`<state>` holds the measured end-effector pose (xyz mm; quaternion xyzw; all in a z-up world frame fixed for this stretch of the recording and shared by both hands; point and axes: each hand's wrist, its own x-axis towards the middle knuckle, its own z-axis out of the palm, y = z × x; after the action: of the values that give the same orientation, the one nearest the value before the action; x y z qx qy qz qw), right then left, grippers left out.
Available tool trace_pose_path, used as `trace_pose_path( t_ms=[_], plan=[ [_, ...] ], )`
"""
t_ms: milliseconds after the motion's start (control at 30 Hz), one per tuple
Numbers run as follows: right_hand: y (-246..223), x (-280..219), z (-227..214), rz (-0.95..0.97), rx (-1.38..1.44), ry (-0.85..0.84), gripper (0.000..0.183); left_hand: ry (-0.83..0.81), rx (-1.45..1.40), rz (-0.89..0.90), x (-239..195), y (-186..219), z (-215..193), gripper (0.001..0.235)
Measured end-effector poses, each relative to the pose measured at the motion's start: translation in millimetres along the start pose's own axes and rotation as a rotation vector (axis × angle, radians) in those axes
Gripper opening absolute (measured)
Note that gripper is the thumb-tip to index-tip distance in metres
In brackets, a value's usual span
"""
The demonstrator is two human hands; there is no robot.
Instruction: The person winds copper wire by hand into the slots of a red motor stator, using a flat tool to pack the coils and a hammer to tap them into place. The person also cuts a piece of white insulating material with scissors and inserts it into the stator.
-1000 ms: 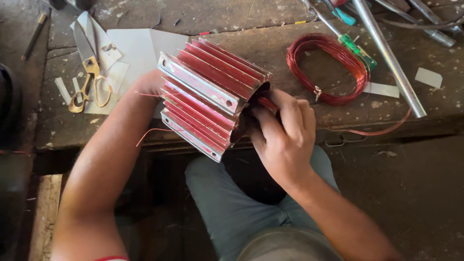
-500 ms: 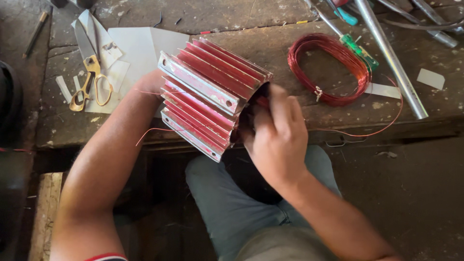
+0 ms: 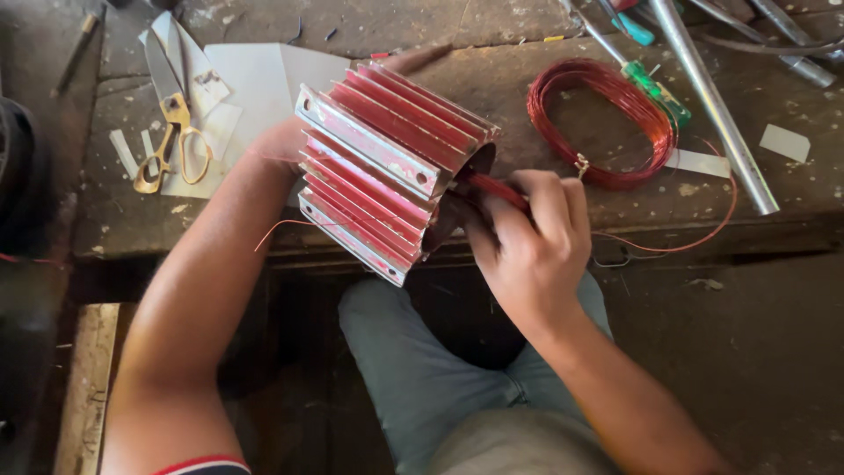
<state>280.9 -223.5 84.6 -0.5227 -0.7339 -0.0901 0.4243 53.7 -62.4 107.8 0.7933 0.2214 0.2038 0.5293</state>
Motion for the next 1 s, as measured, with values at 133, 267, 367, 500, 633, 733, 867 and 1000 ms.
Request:
trace_pose_path(
  t_ms=[133, 267, 367, 500, 633, 733, 867, 1000],
  plan=[
    [-3.0, 10.7, -2.8, 0.066, 0.047, -0.09, 0.029, 0.01, -0.069, 0.096, 0.7, -0.6, -2.9, 0.093],
    [-9.9, 16.3, -2.0, 0.078, 0.03, -0.126, 0.032, 0.025, -0.137, 0.056, -1.8, -4.2, -0.2, 0.081],
    [-11.3, 21.1, 2.7, 0.05, -0.004, -0.123, 0.03, 0.099, -0.065, 0.013, -1.2, -1.9, -0.4, 0.069],
    [-2.1, 14.3, -1.1, -0.076, -0.062, -0.071, 0.029, 0.09, -0.005, 0.128, -2.5, 2.7, -0.7, 0.071],
    [10.8, -3.1, -11.3, -0.167, -0.107, 0.023, 0.029, 0.114, 0.049, 0.164, -9.2, 0.9, 0.8, 0.074],
    [14.5, -8.6, -8.3, -0.122, -0.026, 0.034, 0.028, 0.163, -0.19, 0.061, -10.9, -2.1, 4.0, 0.078],
    [9.7, -1.0, 7.9, -0.157, 0.011, 0.048, 0.022, 0.177, -0.207, 0.053, -13.7, -1.3, -8.7, 0.079],
    [8.4, 6.1, 10.6, -0.155, 0.049, 0.005, 0.026, 0.133, 0.014, 0.129, -21.2, -8.1, -17.6, 0.076]
  ],
)
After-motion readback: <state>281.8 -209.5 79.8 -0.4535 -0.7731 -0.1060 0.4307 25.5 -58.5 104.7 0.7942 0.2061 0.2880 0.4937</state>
